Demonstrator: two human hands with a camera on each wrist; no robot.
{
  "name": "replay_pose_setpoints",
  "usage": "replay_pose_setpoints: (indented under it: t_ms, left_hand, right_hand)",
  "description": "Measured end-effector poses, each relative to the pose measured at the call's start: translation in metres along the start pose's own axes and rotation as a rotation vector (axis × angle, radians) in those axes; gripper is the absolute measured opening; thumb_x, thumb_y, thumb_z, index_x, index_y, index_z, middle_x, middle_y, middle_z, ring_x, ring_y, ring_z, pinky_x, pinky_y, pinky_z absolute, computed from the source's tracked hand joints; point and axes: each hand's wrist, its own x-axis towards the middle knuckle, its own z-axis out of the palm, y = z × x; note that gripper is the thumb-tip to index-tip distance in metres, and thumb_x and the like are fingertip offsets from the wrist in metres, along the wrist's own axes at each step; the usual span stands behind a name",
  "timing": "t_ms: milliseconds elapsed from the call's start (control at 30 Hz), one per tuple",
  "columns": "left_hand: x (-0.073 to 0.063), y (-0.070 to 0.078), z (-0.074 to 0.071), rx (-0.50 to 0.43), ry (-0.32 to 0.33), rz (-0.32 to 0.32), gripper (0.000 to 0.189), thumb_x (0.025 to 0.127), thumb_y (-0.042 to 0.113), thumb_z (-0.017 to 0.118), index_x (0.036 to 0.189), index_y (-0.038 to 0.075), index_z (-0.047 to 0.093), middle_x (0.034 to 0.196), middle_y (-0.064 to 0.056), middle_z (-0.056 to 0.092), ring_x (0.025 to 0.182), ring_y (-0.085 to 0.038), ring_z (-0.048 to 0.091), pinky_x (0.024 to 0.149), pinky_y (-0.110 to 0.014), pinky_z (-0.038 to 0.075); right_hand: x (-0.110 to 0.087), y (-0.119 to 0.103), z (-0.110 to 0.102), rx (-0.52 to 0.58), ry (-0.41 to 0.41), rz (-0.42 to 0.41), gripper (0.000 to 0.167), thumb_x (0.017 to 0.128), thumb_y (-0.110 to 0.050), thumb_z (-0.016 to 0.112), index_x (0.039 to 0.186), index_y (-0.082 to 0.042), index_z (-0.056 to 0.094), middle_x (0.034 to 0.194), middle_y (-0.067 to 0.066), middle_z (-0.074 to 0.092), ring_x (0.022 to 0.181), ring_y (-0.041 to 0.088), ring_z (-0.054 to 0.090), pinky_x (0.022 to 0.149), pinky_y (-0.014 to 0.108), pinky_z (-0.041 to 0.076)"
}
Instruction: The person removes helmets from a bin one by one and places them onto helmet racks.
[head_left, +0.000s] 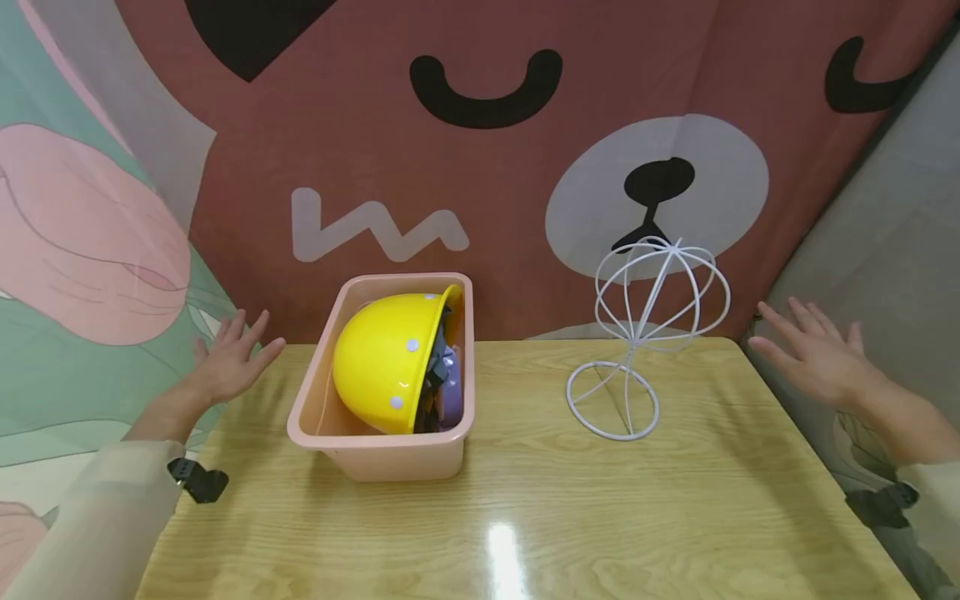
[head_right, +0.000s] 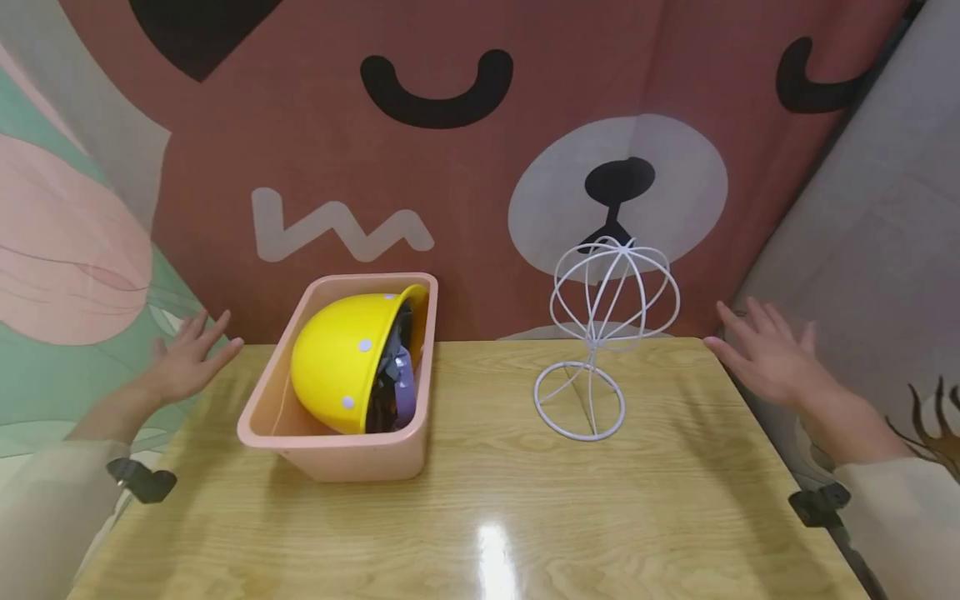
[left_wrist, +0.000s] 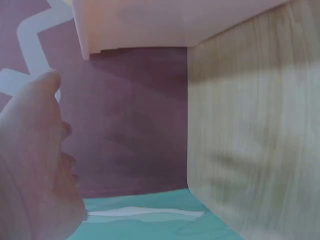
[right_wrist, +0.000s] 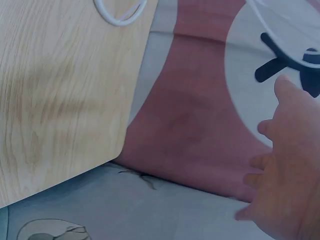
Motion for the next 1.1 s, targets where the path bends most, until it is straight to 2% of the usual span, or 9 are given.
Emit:
replay_pose_setpoints:
  t_ms: [167, 267, 367, 433, 533, 733, 933, 1100]
  left_hand:
    - [0.0, 0.009, -0.002, -0.171, -0.042, 0.018, 0.083, 0.108, 0.055, 0.03, 0.161, -0.003, 0.004, 0.161, -0.038, -0.008, 0.145, -0.062, 0.0, 0.107, -0.082, 0.009]
    - [-0.002, 0.016, -0.003, -0.277, -0.07, 0.035, 0.083, 0.108, 0.051, 0.035, 0.159, -0.008, 0.005, 0.161, -0.039, -0.001, 0.145, -0.061, 0.005, 0.107, -0.081, 0.016]
    - [-0.004, 0.023, -0.002, -0.361, -0.095, 0.051, 0.084, 0.108, 0.049, 0.039, 0.158, -0.01, 0.006, 0.161, -0.038, 0.008, 0.142, -0.06, 0.02, 0.107, -0.073, 0.031]
    - [-0.007, 0.028, -0.002, -0.436, -0.13, 0.053, 0.084, 0.108, 0.048, 0.042, 0.159, -0.008, 0.006, 0.161, -0.036, 0.012, 0.14, -0.058, 0.029, 0.102, -0.066, 0.043]
    - [-0.01, 0.033, -0.001, -0.565, -0.192, 0.065, 0.081, 0.108, 0.044, 0.045, 0.159, -0.007, 0.008, 0.161, -0.035, 0.016, 0.138, -0.055, 0.036, 0.095, -0.057, 0.053]
    - [-0.012, 0.042, 0.0, -0.702, -0.279, 0.053, 0.078, 0.108, 0.042, 0.046, 0.159, -0.007, 0.012, 0.158, -0.034, 0.026, 0.135, -0.054, 0.043, 0.09, -0.051, 0.057]
    - [-0.007, 0.044, 0.001, -0.779, -0.309, 0.004, 0.072, 0.109, 0.037, 0.046, 0.158, -0.007, 0.016, 0.154, -0.033, 0.034, 0.136, -0.051, 0.043, 0.092, -0.048, 0.057]
    - [-0.003, 0.046, 0.002, -0.829, -0.321, -0.024, 0.072, 0.109, 0.035, 0.048, 0.158, -0.007, 0.016, 0.155, -0.032, 0.033, 0.133, -0.048, 0.047, 0.093, -0.045, 0.057]
  right_hand:
    - [-0.008, -0.011, -0.002, 0.052, 0.018, -0.065, 0.063, 0.111, -0.034, 0.04, 0.161, 0.0, 0.019, 0.157, 0.043, 0.008, 0.142, 0.065, 0.007, 0.1, 0.085, 0.011]
    - [-0.012, -0.019, -0.003, 0.111, 0.011, -0.096, 0.061, 0.111, -0.029, 0.042, 0.158, 0.006, 0.024, 0.154, 0.045, 0.014, 0.139, 0.068, 0.013, 0.1, 0.083, 0.015]
    - [-0.017, -0.028, -0.004, 0.181, -0.027, -0.101, 0.063, 0.111, -0.029, 0.042, 0.158, 0.007, 0.022, 0.154, 0.045, 0.018, 0.14, 0.066, 0.015, 0.104, 0.081, 0.015]
    - [-0.02, -0.035, -0.005, 0.227, -0.06, -0.096, 0.064, 0.111, -0.03, 0.042, 0.158, 0.008, 0.02, 0.154, 0.043, 0.021, 0.14, 0.065, 0.016, 0.104, 0.08, 0.017]
    - [-0.026, -0.045, -0.004, 0.268, -0.084, -0.097, 0.064, 0.111, -0.03, 0.043, 0.156, 0.01, 0.023, 0.152, 0.042, 0.027, 0.139, 0.064, 0.021, 0.103, 0.077, 0.022]
    - [-0.034, -0.066, 0.0, 0.286, -0.104, -0.105, 0.059, 0.111, -0.032, 0.043, 0.155, 0.007, 0.032, 0.153, 0.037, 0.033, 0.138, 0.06, 0.031, 0.107, 0.067, 0.028]
    - [-0.037, -0.095, 0.003, 0.279, -0.142, -0.133, 0.055, 0.111, -0.033, 0.043, 0.154, 0.0, 0.038, 0.152, 0.029, 0.041, 0.137, 0.051, 0.04, 0.098, 0.064, 0.04]
    - [-0.033, -0.116, 0.006, 0.327, -0.177, -0.185, 0.052, 0.112, -0.03, 0.041, 0.154, 0.0, 0.04, 0.152, 0.025, 0.044, 0.138, 0.047, 0.04, 0.1, 0.058, 0.043]
